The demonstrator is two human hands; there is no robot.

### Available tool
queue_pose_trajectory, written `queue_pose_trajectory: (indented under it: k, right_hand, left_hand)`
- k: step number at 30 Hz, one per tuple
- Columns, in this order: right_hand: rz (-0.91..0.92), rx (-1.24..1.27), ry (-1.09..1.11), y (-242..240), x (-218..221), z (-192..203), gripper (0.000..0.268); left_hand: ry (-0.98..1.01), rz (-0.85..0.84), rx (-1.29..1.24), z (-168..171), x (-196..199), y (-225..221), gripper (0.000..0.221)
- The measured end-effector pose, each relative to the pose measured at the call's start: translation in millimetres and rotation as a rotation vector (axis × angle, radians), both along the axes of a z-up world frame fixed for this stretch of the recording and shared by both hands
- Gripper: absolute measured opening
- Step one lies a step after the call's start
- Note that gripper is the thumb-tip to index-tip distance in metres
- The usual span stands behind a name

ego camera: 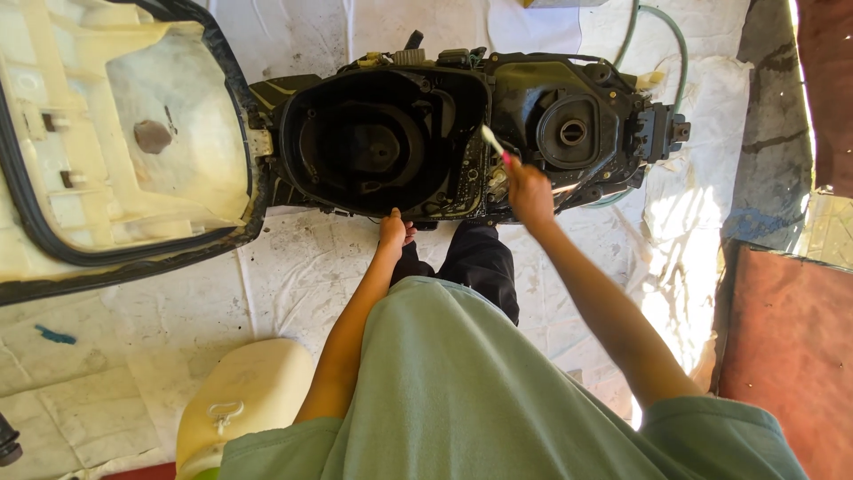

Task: The person scrubs the internal components of a disassembled motorcycle engine casing using a toothbrush. They dip the toothbrush into a green bucket of liquid and continue scrubbing various parts of the engine assembly.

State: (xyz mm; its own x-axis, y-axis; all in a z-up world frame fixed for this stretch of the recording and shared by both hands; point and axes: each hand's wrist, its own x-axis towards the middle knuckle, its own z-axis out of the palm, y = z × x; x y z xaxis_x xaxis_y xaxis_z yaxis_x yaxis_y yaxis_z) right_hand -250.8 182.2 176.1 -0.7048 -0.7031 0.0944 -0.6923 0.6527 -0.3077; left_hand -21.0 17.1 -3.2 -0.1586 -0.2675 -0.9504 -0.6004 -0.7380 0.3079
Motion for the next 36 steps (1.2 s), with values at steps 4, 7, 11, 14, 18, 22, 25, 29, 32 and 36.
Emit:
queue_pose_trajectory:
  k: [4, 7, 11, 14, 18, 22, 25, 29, 32, 36]
  right_hand:
    - [-0.145, -0.096, -0.148, 10, 75, 28, 0.024]
    - [-0.315, -0.132, -0.21, 2, 91, 27, 0.027]
    - [-0.386, -0.216, -0.249, -25, 57, 28, 0.027]
    - [-0.479, -0.262, -0.329, -36, 54, 31, 0.027]
    - [-0.59, -0.24, -0.363, -28, 84, 17, 0.029]
    - [-0.671, -0.235, -0.414, -25, 111, 31, 0.031]
    - [-0.691, -0.277, -0.385, -38, 97, 38, 0.028]
    - [-0.638, -0.226, -0.312, -47, 66, 23, 0.025]
    - [-0.572, -0.209, -0.268, -50, 60, 29, 0.024]
    - [-0.474, -0.143, -0.228, -29, 76, 36, 0.025]
  left_hand:
    - [0.018, 0.004, -0.003, -5, 2, 2, 0.047]
    - [0.001, 0.018, 0.001, -6, 1, 1, 0.047]
    - [-0.008, 0.002, -0.023, -6, -1, 0, 0.047]
    - [-0.017, -0.032, -0.033, -2, 6, 1, 0.047]
    - [0.003, -0.068, -0.023, 5, 5, -7, 0.046]
    - [0.017, -0.061, -0.003, 0, 13, -6, 0.045]
    - [0.049, -0.067, -0.019, -3, 6, -8, 0.045]
    - [0.036, -0.064, -0.007, -6, 7, -5, 0.044]
    - [0.036, -0.071, -0.01, -3, 9, -6, 0.044]
    - [0.047, -0.078, -0.003, -3, 9, -8, 0.044]
